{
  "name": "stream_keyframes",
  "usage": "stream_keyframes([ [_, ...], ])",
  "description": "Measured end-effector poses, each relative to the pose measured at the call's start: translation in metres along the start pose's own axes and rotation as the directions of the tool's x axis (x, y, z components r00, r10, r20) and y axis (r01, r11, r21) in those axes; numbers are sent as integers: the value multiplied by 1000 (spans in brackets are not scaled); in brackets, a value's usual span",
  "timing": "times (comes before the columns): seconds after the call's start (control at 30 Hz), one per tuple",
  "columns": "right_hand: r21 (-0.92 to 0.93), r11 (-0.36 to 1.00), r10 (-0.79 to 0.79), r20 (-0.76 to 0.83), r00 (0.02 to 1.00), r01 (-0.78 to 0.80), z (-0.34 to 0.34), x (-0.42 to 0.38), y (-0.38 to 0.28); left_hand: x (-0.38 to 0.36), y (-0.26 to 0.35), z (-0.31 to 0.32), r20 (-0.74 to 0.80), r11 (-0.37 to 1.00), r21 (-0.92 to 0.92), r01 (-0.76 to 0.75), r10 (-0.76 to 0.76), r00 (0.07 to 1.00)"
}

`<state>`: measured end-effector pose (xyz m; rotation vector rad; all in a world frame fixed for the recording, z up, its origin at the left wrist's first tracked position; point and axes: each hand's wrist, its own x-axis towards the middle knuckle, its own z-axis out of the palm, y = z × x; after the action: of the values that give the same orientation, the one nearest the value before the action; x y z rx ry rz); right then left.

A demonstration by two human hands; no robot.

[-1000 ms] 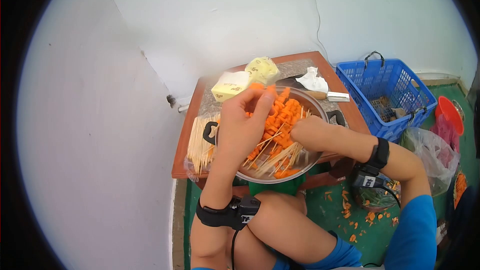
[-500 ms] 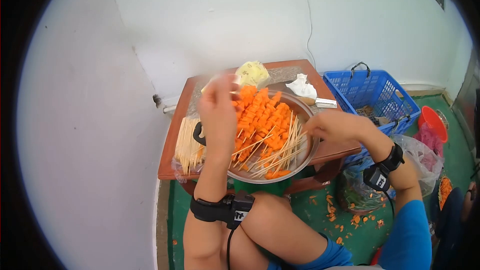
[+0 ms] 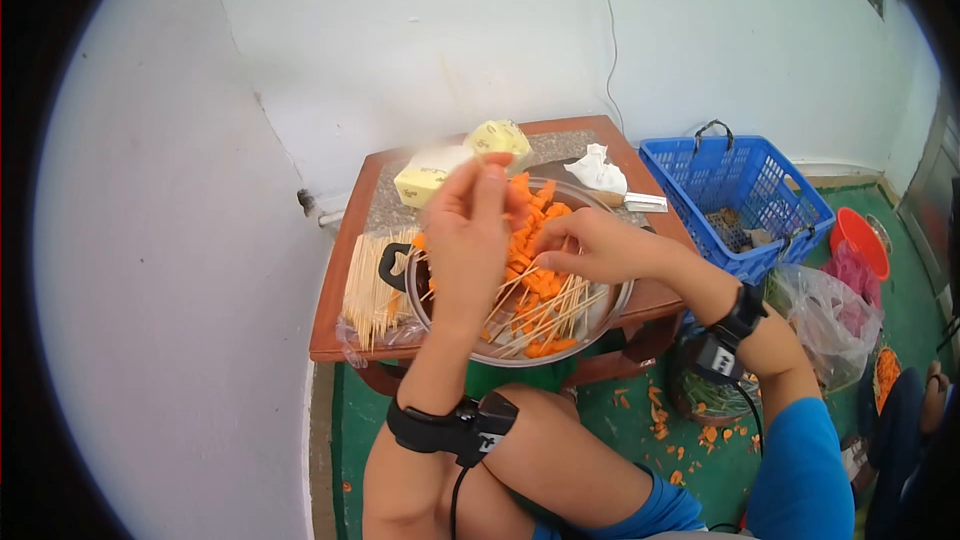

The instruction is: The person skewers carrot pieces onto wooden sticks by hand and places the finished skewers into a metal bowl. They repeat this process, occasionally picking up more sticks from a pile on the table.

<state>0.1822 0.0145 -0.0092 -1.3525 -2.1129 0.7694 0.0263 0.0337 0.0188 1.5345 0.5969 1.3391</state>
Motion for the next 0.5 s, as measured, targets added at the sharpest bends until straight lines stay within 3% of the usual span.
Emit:
stream_keyframes([
  [0.03, -369, 928, 29, -56, 998, -48, 3, 5, 17, 2, 0, -4, -90, 998, -60, -24, 18, 996],
  [0.07, -369, 928, 29, -57, 998, -48, 8, 8, 29, 1, 5, -6, -73, 998, -59, -5, 1, 997],
  [0.13, -644, 753, 138, -47, 989, -135, 20, 12, 45, 2, 3, -9, -54, 1000, 27, 14, -13, 998],
  [0.23, -694, 709, 168, -7, 986, -126, 25, 16, 57, 0, 2, -11, -42, 992, 125, 32, -27, 999],
  [0.37, -689, 701, 217, -37, 975, -182, 27, 14, 58, -3, 11, -14, -69, 998, 19, 63, -61, 996],
  [0.43, -610, 791, 19, -69, 997, -57, 23, 12, 57, -4, 15, -15, -71, 998, -16, 64, -65, 995],
  [0.47, -610, 790, 18, -71, 997, -58, 19, 12, 55, -5, 18, -16, -70, 998, -18, 65, -66, 995],
  [0.5, -459, 884, 19, -145, 989, -84, 14, 10, 52, -6, 20, -17, -73, 998, -21, 65, -67, 995],
])
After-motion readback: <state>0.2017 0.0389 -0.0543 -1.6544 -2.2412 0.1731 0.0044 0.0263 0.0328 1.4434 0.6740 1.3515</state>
